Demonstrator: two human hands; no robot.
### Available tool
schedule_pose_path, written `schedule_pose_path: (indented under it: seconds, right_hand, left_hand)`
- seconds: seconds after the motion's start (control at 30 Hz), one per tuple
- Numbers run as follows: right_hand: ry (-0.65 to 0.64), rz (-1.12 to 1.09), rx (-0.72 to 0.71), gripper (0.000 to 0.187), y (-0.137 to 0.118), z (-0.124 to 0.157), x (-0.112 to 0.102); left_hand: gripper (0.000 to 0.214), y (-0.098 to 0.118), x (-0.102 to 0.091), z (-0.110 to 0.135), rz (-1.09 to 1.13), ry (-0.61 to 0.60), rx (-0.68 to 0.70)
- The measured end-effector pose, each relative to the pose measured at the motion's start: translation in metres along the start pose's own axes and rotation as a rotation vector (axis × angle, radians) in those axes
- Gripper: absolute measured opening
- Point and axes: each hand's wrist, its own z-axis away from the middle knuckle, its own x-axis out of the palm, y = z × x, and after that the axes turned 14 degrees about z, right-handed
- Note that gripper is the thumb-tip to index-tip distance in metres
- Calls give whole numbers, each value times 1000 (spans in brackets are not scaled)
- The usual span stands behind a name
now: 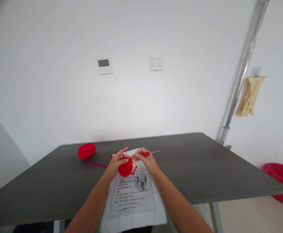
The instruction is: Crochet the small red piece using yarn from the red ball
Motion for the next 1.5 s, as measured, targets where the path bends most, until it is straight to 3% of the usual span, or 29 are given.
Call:
schedule_pose_path:
  seconds: [0.33,0.63,1.0,1.3,1.5]
  right_hand:
    - [-71,56,-26,26,0,-2,-7]
    - [-42,173,-98,20,6,0,-5]
    - [-23,539,-296,15,8,6,1]
    - [-19,892,-484,16,10,6,12]
    - [-97,1011,-548,15,14,6,18]
  left_hand:
    - [75,0,0,1,-73,-7,8]
    - [75,-1,-1,0,-78,1,35]
    - [72,2,3,2,-152,43,54]
    - [60,-3,1,-3,-267,70,222]
    - [50,-9,-4,-8,-275,92,252]
